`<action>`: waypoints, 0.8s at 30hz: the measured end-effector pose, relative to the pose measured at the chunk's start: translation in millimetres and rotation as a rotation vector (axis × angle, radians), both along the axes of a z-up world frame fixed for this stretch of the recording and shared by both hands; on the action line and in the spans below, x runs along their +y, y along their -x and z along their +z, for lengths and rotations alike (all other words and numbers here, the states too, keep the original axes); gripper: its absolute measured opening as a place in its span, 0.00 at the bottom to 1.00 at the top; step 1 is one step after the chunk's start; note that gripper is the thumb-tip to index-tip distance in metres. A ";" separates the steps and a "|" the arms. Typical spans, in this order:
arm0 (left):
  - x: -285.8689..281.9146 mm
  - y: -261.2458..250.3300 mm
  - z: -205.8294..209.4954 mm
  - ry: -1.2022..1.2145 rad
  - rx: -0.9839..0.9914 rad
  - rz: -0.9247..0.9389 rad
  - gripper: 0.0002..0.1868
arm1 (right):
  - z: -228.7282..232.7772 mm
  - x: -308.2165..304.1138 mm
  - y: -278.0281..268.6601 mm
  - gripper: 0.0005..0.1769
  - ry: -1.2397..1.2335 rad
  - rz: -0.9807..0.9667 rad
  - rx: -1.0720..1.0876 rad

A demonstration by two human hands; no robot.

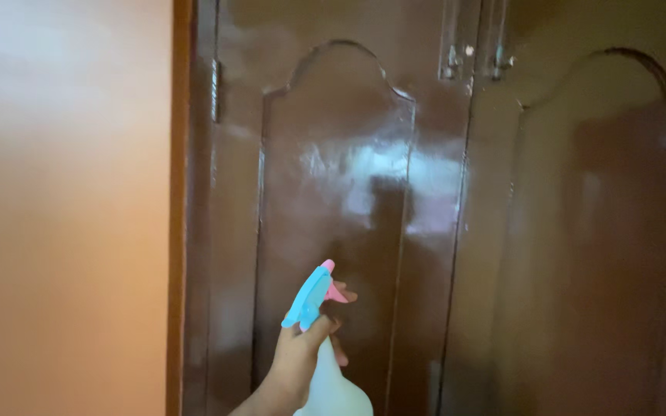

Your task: The person sprays a cleaning solution onto a wooden door and wipes it with a blue cloth. They move from the lower section near the handle to the upper panels, repeatedly spraying and wiping to clean the surface.

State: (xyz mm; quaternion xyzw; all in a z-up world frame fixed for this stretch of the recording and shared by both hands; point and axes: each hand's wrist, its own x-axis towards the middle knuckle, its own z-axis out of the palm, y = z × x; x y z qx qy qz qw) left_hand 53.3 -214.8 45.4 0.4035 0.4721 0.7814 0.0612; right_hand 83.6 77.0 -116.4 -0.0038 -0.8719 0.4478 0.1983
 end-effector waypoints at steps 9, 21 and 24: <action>-26.4 12.2 120.9 -0.160 0.017 0.162 0.33 | 102.0 -0.7 -6.9 0.36 -0.039 -0.111 0.135; -36.5 43.2 251.5 -0.014 0.172 0.713 0.22 | 310.2 47.2 -76.9 0.30 -0.486 -0.157 0.886; -45.4 53.6 269.8 0.078 0.218 0.969 0.25 | 337.4 66.2 -69.9 0.32 -0.488 -0.150 0.825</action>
